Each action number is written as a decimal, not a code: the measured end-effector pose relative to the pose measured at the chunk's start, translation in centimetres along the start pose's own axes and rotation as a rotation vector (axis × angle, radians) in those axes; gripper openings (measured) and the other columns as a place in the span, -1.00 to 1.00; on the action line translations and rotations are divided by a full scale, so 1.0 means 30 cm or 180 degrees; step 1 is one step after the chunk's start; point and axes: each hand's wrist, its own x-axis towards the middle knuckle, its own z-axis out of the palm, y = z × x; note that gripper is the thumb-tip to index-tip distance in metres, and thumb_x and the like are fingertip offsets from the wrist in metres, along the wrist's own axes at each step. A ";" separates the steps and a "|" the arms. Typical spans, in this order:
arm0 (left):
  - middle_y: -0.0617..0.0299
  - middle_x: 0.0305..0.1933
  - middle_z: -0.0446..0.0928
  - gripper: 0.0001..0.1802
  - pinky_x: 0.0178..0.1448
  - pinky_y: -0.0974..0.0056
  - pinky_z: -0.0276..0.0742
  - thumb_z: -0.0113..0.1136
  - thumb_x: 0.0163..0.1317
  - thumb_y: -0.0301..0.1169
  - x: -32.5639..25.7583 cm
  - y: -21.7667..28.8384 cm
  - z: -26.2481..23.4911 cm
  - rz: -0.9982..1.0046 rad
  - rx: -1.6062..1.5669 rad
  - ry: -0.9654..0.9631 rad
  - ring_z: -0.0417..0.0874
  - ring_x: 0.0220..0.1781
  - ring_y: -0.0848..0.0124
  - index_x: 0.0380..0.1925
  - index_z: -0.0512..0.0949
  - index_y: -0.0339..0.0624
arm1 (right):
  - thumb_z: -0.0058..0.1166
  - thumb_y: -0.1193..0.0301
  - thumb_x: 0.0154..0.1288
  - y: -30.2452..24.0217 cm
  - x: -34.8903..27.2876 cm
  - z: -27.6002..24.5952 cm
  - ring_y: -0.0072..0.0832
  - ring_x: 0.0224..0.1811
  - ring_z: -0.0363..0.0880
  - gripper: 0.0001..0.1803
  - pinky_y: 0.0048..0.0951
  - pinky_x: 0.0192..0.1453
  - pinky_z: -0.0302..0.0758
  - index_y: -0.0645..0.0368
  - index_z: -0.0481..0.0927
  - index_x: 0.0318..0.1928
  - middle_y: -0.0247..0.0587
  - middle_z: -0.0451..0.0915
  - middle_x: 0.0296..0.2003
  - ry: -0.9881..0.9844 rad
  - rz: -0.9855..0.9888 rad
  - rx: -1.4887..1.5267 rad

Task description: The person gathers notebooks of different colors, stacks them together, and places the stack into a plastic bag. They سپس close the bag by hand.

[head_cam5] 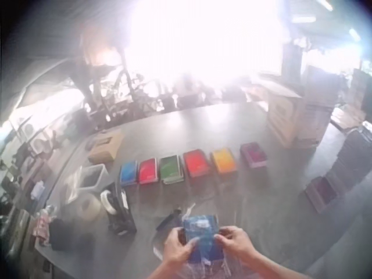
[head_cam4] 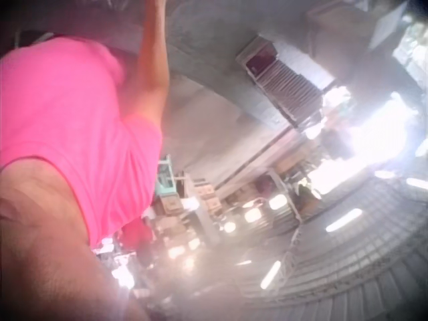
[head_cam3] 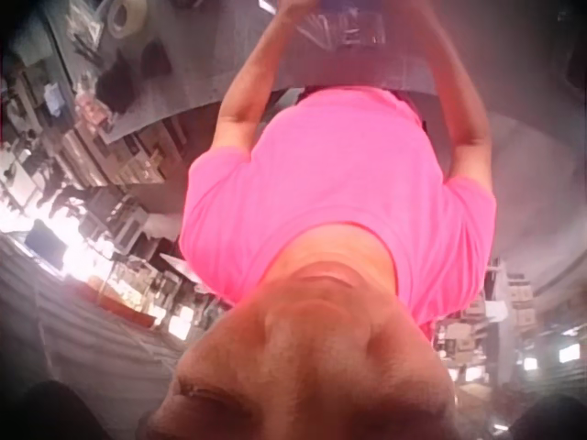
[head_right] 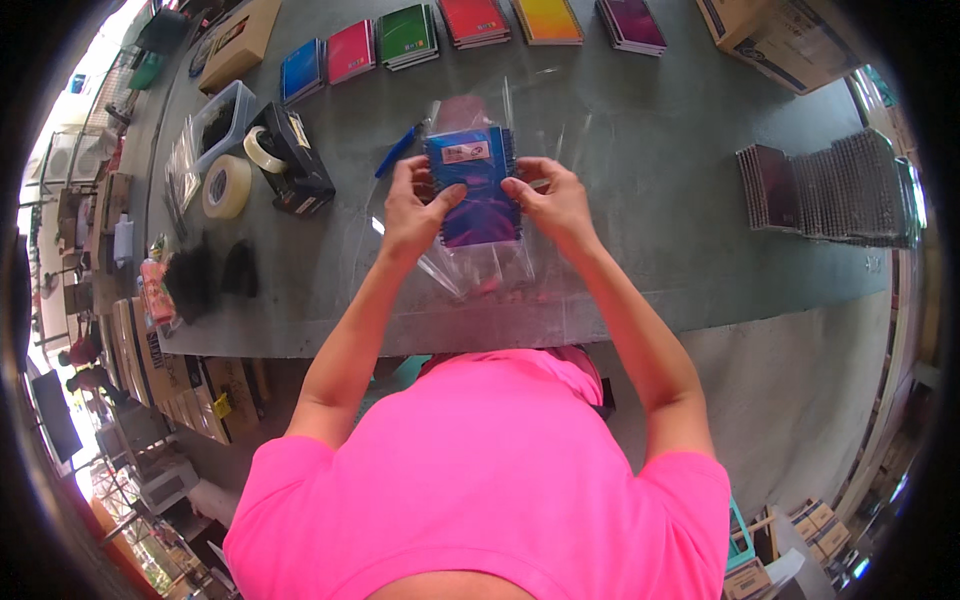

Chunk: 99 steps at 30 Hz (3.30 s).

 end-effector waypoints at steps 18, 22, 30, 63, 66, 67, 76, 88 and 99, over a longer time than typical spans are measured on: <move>0.22 0.03 0.46 -0.04 0.21 0.16 0.40 0.62 -0.41 -0.38 0.050 0.026 -0.027 0.0851 -0.1081 -0.1004 0.48 0.09 0.35 0.11 0.30 -0.09 | 0.45 0.16 -0.12 -0.050 -0.035 0.078 -0.47 0.00 0.44 -0.20 -0.47 0.11 0.38 0.18 0.34 0.10 -0.28 0.47 -0.13 -0.0034 -0.1132 0.0859; 0.18 -0.13 0.52 -0.26 0.25 0.06 0.19 0.50 -0.24 -0.12 -0.004 0.171 -0.117 0.2912 0.1149 0.0423 0.44 0.10 0.21 -0.01 0.45 -0.11 | 0.34 0.31 0.01 0.015 -0.078 0.022 -0.34 0.00 0.47 -0.40 -0.40 0.10 0.39 0.19 0.42 0.06 -0.21 0.51 -0.13 0.0709 -0.2271 0.0106; 0.22 -0.23 0.53 -0.49 -0.11 0.26 0.45 0.52 -0.25 -0.35 -0.106 0.230 -0.258 0.2660 0.0748 0.0096 0.55 -0.17 0.31 -0.20 0.56 -0.10 | 0.26 0.45 -0.06 -0.069 -0.137 -0.011 -0.26 0.03 0.42 -0.51 -0.29 0.12 0.35 0.12 0.53 -0.01 -0.25 0.50 -0.08 0.0759 -0.3185 -0.1767; 0.14 -0.27 0.58 -0.66 -0.21 0.20 0.54 0.28 0.00 -0.55 0.059 0.163 -0.126 0.3063 0.0678 -0.1129 0.59 -0.27 0.19 -0.15 0.52 -0.25 | 0.27 0.45 -0.04 -0.204 -0.079 -0.005 -0.27 -0.07 0.46 -0.53 -0.29 -0.01 0.38 0.10 0.55 -0.02 -0.25 0.53 -0.17 0.0124 -0.2785 -0.2114; 0.11 -0.30 0.57 -0.66 -0.21 0.21 0.54 0.26 -0.01 -0.60 0.072 0.203 -0.132 0.2952 0.0586 -0.1378 0.59 -0.29 0.19 -0.16 0.52 -0.26 | 0.32 0.41 -0.07 -0.232 -0.080 0.006 -0.24 -0.02 0.44 -0.41 -0.25 0.06 0.37 0.12 0.50 0.06 -0.19 0.51 -0.11 0.0548 -0.2617 -0.1918; 0.10 -0.31 0.57 -0.67 -0.20 0.21 0.54 0.26 -0.01 -0.60 0.073 0.206 -0.133 0.2907 0.0558 -0.1443 0.59 -0.29 0.19 -0.16 0.52 -0.26 | 0.34 0.39 -0.09 -0.238 -0.080 0.009 -0.23 -0.01 0.43 -0.37 -0.24 0.08 0.37 0.12 0.48 0.09 -0.18 0.51 -0.09 0.0707 -0.2526 -0.1848; 0.23 -0.33 0.54 -0.40 -0.13 0.30 0.49 0.49 -0.19 -0.38 0.121 0.208 -0.131 0.2863 0.0892 -0.0106 0.55 -0.30 0.36 -0.06 0.48 -0.17 | 0.38 0.34 -0.18 -0.271 0.039 -0.054 -0.28 -0.13 0.47 -0.57 -0.35 -0.02 0.42 0.16 0.62 -0.20 -0.19 0.50 -0.26 -0.0758 -0.1044 -0.1191; 0.11 -0.24 0.54 -0.58 -0.12 0.25 0.50 0.35 -0.11 -0.46 0.103 0.268 -0.153 0.2652 0.2190 -0.1744 0.54 -0.12 0.20 -0.15 0.55 -0.23 | 0.11 0.49 0.02 -0.364 -0.018 0.005 -0.27 -0.07 0.50 -0.75 -0.30 0.02 0.45 0.19 0.62 -0.22 -0.15 0.54 -0.26 -0.1013 -0.2050 -0.3313; 0.16 -0.03 0.54 -0.66 0.05 0.13 0.44 0.22 -0.08 -0.44 -0.056 0.085 -0.129 0.3642 0.1847 -0.0356 0.53 -0.03 0.23 -0.22 0.59 -0.24 | 0.06 0.39 0.25 -0.179 -0.144 0.018 -0.28 0.28 0.33 -0.69 -0.17 0.37 0.20 0.18 0.56 0.00 -0.16 0.49 0.10 -0.0252 -0.2879 -0.2411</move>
